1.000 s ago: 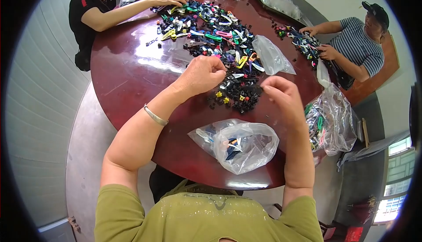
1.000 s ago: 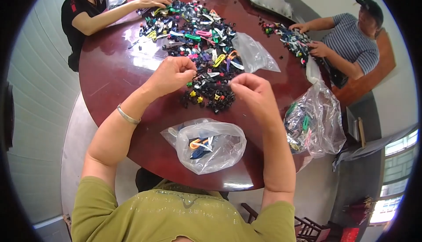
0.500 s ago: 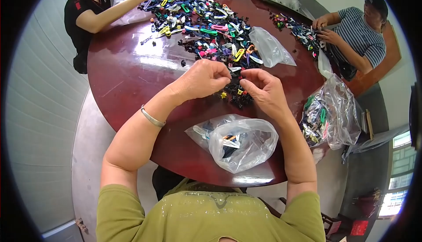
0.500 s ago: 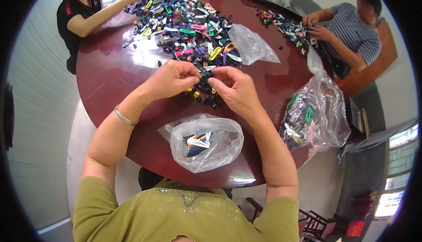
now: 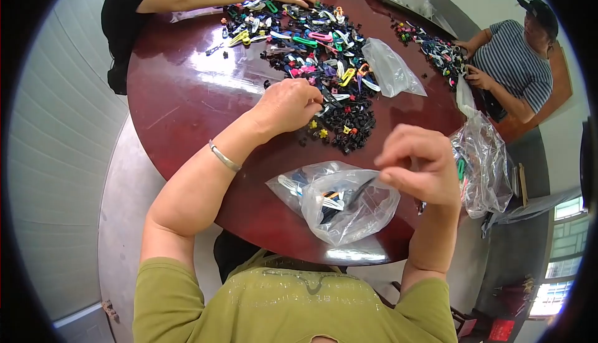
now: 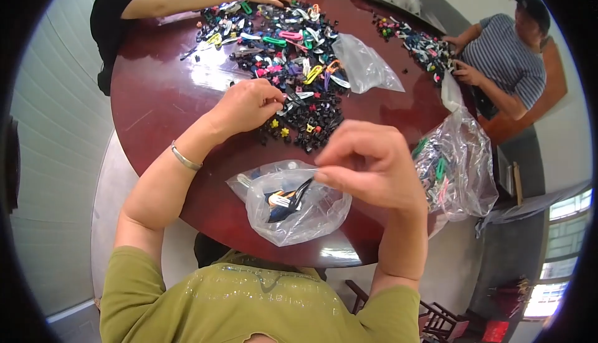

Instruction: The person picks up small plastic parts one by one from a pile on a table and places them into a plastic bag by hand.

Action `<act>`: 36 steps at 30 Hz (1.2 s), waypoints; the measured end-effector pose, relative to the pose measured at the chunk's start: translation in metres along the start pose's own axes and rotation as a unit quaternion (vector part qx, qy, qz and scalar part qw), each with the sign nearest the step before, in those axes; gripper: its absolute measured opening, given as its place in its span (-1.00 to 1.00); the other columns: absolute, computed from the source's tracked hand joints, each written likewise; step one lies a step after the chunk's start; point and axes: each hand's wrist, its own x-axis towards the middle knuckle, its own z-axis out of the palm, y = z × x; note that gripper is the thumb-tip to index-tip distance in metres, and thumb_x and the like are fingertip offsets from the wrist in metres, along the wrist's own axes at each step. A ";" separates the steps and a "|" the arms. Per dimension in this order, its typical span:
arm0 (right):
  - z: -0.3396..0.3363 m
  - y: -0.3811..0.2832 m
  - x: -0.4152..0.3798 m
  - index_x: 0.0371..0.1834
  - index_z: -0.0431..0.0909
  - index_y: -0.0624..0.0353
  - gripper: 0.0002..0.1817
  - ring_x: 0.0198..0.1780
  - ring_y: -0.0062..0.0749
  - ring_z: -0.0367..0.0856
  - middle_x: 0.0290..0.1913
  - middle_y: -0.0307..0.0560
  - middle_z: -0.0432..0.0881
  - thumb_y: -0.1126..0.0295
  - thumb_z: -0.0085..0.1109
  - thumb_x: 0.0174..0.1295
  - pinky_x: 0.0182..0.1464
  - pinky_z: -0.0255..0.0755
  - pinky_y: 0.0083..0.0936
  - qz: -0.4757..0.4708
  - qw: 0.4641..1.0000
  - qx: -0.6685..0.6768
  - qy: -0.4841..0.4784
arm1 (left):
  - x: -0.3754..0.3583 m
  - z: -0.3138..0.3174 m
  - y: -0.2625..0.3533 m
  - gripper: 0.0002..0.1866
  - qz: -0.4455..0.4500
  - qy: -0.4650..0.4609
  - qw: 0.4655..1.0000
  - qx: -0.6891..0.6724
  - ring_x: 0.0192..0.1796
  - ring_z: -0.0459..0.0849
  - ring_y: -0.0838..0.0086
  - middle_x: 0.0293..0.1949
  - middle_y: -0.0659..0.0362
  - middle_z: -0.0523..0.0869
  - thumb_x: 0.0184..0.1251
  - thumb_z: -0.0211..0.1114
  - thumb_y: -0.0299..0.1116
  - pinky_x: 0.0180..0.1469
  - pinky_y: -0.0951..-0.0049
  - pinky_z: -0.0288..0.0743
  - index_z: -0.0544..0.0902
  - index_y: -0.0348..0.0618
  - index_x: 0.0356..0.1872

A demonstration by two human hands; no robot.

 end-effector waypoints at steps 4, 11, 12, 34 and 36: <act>0.021 0.066 0.029 -0.37 0.66 0.30 -0.92 -0.44 -0.68 0.52 -0.39 -0.23 0.62 0.54 0.32 0.07 -0.40 0.39 -0.69 0.006 0.980 -0.058 0.189 | -0.002 -0.002 0.010 -0.81 -0.010 -0.020 0.998 0.051 -0.16 0.67 0.11 -0.31 0.00 0.66 0.11 0.28 -0.32 -0.07 0.17 0.54 0.74 -0.08 -0.26; 0.047 0.120 0.055 -0.29 0.68 0.07 -0.89 -0.37 -0.28 0.60 -0.34 -0.17 0.56 0.37 0.28 0.11 -0.31 0.49 -0.40 -0.020 0.926 -0.316 0.203 | -0.002 0.000 0.005 -0.85 0.018 -0.026 0.996 0.088 -0.22 0.67 0.12 -0.36 0.05 0.65 0.14 0.25 -0.33 -0.14 0.17 0.54 0.74 -0.08 -0.33; 0.048 0.121 0.055 -0.30 0.68 0.05 -0.89 -0.36 -0.25 0.60 -0.34 -0.16 0.55 0.36 0.27 0.11 -0.30 0.49 -0.36 -0.035 0.913 -0.346 0.214 | -0.002 -0.002 0.005 -0.85 0.019 -0.031 0.995 0.097 -0.23 0.67 0.15 -0.36 0.08 0.65 0.15 0.26 -0.32 -0.15 0.19 0.54 0.73 -0.08 -0.32; -0.005 0.032 0.006 -0.36 0.62 0.29 -0.92 -0.38 -0.70 0.47 -0.42 -0.27 0.61 0.50 0.26 0.16 -0.32 0.37 -0.67 0.028 0.996 0.067 0.054 | 0.002 -0.004 0.007 -0.80 0.019 0.114 0.993 0.035 -0.22 0.65 0.17 -0.27 0.05 0.65 0.13 0.33 -0.39 -0.15 0.26 0.52 0.69 -0.20 -0.22; -0.010 0.021 -0.002 -0.35 0.65 0.28 -0.92 -0.37 -0.73 0.48 -0.40 -0.28 0.62 0.52 0.31 0.11 -0.30 0.37 -0.71 -0.072 0.997 0.026 -0.014 | 0.005 -0.005 0.006 -0.74 0.024 0.129 0.990 0.042 -0.08 0.61 0.09 -0.16 -0.04 0.62 0.10 0.36 -0.39 -0.03 0.22 0.48 0.65 -0.26 -0.17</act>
